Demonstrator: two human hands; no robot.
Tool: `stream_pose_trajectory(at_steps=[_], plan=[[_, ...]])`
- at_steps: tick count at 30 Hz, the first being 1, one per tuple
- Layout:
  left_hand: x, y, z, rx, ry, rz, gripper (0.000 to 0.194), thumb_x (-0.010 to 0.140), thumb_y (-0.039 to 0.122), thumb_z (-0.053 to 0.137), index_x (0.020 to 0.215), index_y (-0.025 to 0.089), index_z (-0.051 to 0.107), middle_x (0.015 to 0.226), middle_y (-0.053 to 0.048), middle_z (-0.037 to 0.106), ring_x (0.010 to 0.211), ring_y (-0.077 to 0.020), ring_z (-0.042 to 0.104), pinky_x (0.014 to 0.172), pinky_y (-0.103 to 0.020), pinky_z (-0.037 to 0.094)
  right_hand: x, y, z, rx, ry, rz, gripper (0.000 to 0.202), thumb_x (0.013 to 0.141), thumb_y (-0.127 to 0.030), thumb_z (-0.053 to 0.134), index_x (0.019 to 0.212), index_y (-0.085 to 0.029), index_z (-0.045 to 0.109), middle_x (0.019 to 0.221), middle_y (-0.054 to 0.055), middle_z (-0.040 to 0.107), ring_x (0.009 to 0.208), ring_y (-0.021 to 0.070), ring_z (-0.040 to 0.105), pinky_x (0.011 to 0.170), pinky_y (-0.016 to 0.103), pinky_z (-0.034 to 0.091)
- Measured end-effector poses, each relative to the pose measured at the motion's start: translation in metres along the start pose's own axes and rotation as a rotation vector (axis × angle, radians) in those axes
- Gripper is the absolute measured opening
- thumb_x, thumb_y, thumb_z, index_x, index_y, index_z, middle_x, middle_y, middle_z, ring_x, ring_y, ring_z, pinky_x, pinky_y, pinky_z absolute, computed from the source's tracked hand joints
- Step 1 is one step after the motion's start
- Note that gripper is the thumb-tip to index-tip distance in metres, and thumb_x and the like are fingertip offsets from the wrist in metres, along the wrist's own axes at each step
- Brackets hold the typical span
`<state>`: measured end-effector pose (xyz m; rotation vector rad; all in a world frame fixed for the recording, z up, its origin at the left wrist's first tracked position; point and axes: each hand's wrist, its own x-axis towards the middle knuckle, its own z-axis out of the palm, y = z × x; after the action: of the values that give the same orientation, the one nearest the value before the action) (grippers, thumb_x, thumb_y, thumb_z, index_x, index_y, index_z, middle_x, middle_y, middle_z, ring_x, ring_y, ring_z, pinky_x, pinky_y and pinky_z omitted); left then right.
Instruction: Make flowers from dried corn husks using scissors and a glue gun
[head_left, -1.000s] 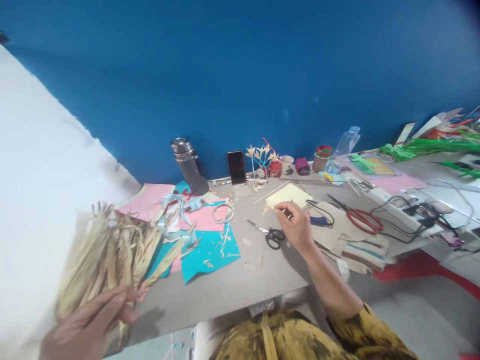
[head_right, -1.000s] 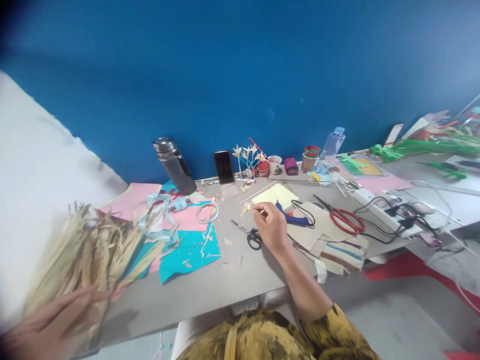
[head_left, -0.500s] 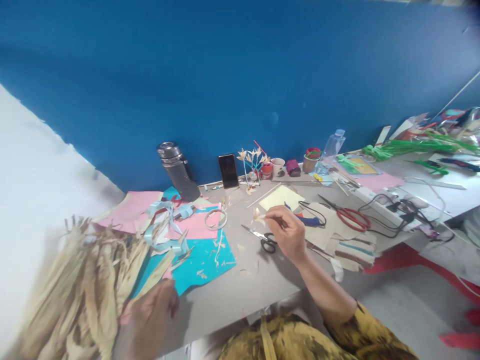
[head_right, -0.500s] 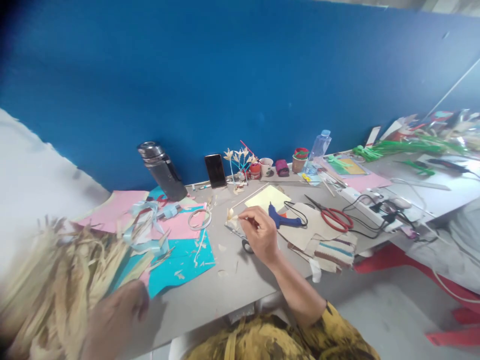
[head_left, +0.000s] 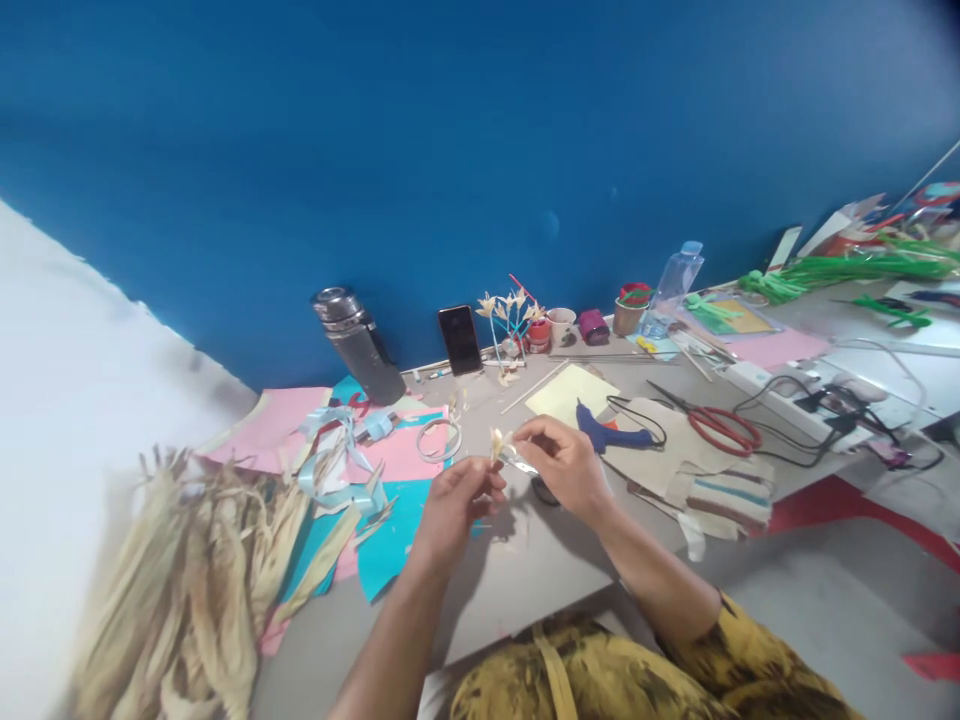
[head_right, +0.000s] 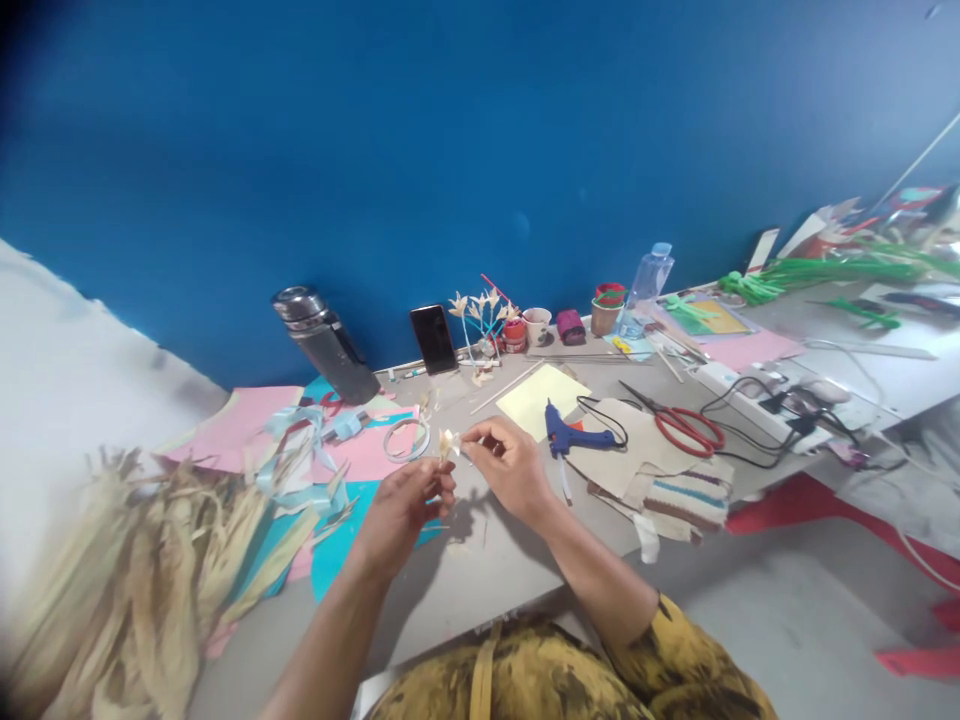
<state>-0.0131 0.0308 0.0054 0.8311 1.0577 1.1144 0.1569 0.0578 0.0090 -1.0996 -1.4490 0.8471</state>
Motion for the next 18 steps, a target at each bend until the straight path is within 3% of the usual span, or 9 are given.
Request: stream_pose_trajectory(at_steps=[6,9,13,16,18], plan=[[0.000,-0.003,-0.001,-0.139,-0.040,-0.097,0.038,0.061,0.041,0.089,0.076,0.012,0.069,0.062,-0.001,0.061,0.052,-0.0094,0.055,0.052,-0.022,0.042,0.003,0.000,0.003,-0.033,-0.056,-0.085,0.009,0.082,-0.023,0.062,0.080,-0.018,0.069,0.078,0.001,0.068,0.062,0.0122,0.055,0.061,0.024,0.044],[-0.001,-0.002,0.001,-0.236,-0.038,-0.081,0.033,0.062,0.035,0.089,0.075,0.013,0.068,0.062,0.001,0.059,0.051,-0.0075,0.052,0.053,-0.022,0.041,0.003,-0.004,0.002,-0.030,-0.033,-0.058,0.014,0.082,-0.025,0.062,0.092,-0.018,0.070,0.087,0.003,0.071,0.063,0.0125,0.055,0.061,0.024,0.045],[0.004,0.004,0.008,-0.381,0.017,0.090,0.030,0.065,0.034,0.087,0.074,0.014,0.066,0.066,0.003,0.056,0.049,-0.0040,0.043,0.050,-0.020,0.036,-0.006,-0.003,-0.002,-0.046,0.007,-0.015,0.022,0.083,-0.029,0.062,0.100,-0.018,0.069,0.088,0.004,0.072,0.063,0.0138,0.054,0.058,0.024,0.044],[0.016,0.007,0.011,-0.360,0.107,0.279,0.030,0.066,0.034,0.087,0.072,0.015,0.065,0.073,0.002,0.059,0.050,-0.0029,0.044,0.050,-0.019,0.035,-0.022,0.011,-0.002,-0.076,-0.077,0.026,0.016,0.085,-0.031,0.059,0.084,-0.018,0.070,0.072,0.002,0.067,0.061,0.0149,0.054,0.060,0.026,0.044],[0.024,0.009,0.011,-0.298,0.184,0.393,0.030,0.066,0.036,0.087,0.072,0.014,0.066,0.075,0.001,0.060,0.051,-0.0030,0.045,0.050,-0.020,0.035,-0.035,0.023,-0.001,-0.080,-0.152,0.042,0.017,0.085,-0.031,0.059,0.084,-0.018,0.070,0.073,0.002,0.066,0.063,0.0157,0.055,0.061,0.027,0.044]])
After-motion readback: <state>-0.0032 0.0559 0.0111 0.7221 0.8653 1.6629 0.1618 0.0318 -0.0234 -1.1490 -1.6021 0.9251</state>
